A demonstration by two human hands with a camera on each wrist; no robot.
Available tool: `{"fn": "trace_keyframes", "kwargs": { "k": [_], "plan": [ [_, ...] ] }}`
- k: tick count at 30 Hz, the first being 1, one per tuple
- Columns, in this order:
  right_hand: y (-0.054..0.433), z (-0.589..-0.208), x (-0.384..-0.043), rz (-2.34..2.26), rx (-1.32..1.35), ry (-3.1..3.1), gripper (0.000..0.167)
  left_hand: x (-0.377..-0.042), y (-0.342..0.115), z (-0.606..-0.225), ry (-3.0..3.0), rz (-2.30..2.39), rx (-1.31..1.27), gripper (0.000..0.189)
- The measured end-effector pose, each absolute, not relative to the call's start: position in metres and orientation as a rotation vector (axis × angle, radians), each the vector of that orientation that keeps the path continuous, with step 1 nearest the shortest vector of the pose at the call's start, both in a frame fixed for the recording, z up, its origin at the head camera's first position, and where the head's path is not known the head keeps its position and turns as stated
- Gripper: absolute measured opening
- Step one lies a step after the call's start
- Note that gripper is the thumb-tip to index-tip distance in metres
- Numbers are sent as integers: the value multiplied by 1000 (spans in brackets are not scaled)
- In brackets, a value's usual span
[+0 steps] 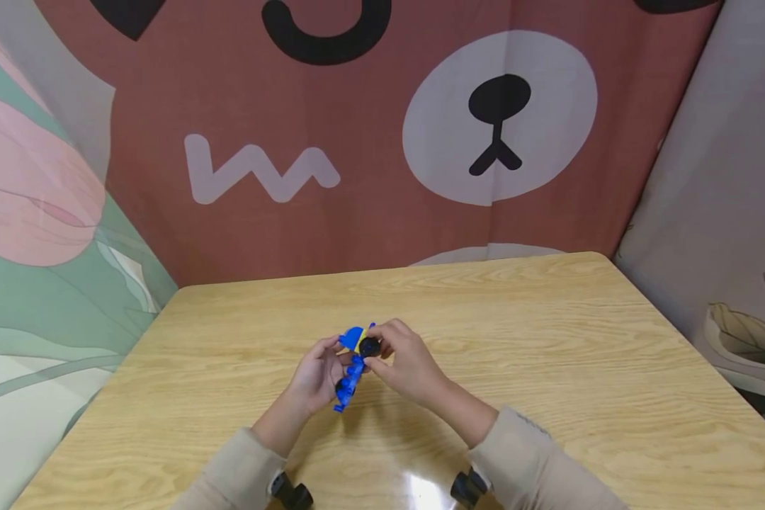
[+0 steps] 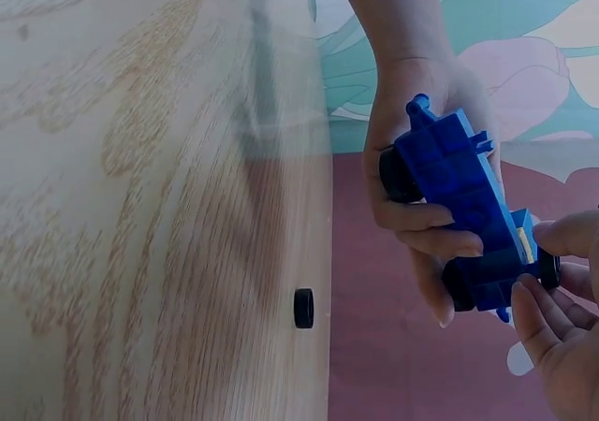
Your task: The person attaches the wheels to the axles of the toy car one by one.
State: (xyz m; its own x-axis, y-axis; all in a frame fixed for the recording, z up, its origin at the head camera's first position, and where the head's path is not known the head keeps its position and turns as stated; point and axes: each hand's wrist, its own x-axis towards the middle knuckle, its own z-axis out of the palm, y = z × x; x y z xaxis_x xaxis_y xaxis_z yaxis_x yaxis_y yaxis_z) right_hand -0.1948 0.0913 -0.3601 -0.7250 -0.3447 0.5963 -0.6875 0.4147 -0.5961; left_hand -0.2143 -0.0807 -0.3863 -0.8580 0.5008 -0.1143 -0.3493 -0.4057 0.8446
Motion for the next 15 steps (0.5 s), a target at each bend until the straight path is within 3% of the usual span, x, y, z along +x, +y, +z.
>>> {"fn": "trace_keyframes", "kwargs": {
  "k": [15],
  "plan": [
    [92,-360,-194,1230,876,-2258,33,-214,-79,-387,1344,2276,230,35]
  ]
}}
